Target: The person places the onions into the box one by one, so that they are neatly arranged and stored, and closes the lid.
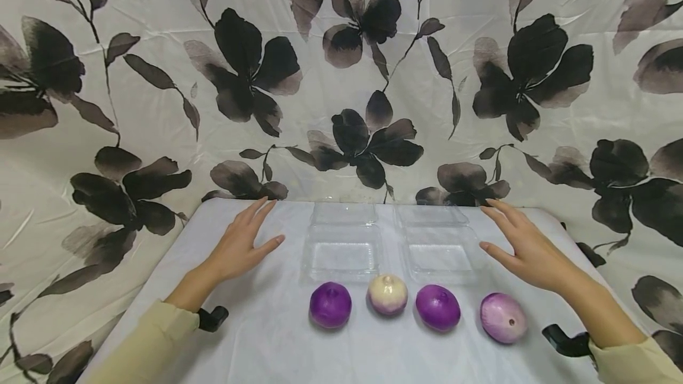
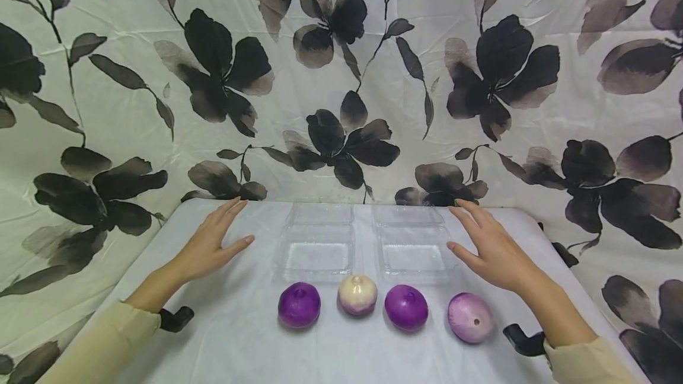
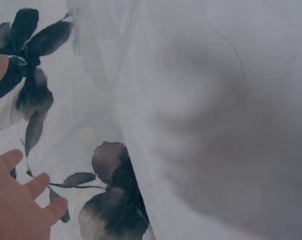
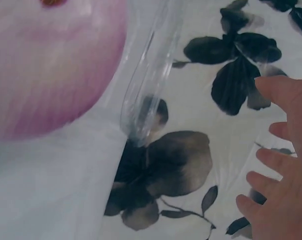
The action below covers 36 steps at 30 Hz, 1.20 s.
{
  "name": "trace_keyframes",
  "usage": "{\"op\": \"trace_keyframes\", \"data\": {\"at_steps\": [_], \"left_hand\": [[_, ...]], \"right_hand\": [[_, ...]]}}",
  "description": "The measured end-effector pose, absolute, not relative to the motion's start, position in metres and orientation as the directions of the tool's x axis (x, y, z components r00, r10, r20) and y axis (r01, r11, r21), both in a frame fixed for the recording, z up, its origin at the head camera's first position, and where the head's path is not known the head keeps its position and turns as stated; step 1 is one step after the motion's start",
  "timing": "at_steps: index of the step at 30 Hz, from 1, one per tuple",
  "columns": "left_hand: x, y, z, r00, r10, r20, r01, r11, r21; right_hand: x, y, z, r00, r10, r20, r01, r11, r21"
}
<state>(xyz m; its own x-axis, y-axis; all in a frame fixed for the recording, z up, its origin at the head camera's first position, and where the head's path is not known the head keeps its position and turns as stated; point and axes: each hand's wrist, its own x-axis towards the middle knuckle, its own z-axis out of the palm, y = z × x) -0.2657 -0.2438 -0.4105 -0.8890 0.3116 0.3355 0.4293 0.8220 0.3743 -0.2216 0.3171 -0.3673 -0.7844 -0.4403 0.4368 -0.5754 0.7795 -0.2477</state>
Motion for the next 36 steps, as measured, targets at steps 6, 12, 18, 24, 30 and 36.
{"op": "trace_keyframes", "data": {"at_steps": [6, 12, 18, 24, 30, 36], "left_hand": [[-0.266, -0.241, -0.411, -0.899, 0.303, 0.315, 0.428, 0.759, 0.491], [-0.265, -0.237, -0.413, -0.908, 0.29, 0.301, 0.415, 0.709, 0.57], [-0.263, -0.233, -0.414, -0.92, 0.273, 0.283, 0.393, 0.674, 0.626], [-0.265, -0.229, -0.418, -0.938, 0.252, 0.237, 0.345, 0.63, 0.695], [-0.264, -0.221, -0.419, -0.954, 0.229, 0.193, 0.295, 0.617, 0.729], [-0.264, -0.214, -0.426, -0.954, 0.25, 0.165, 0.287, 0.607, 0.741]], "right_hand": [[-0.22, 0.302, -0.365, -0.782, -0.465, 0.415, -0.587, 0.774, -0.239], [-0.22, 0.286, -0.367, -0.779, -0.483, 0.399, -0.6, 0.759, -0.253], [-0.22, 0.27, -0.367, -0.772, -0.5, 0.392, -0.621, 0.724, -0.301], [-0.217, 0.249, -0.368, -0.759, -0.512, 0.402, -0.641, 0.696, -0.325], [-0.215, 0.23, -0.371, -0.765, -0.533, 0.363, -0.642, 0.682, -0.35], [-0.213, 0.213, -0.377, -0.751, -0.567, 0.338, -0.66, 0.662, -0.356]]}}
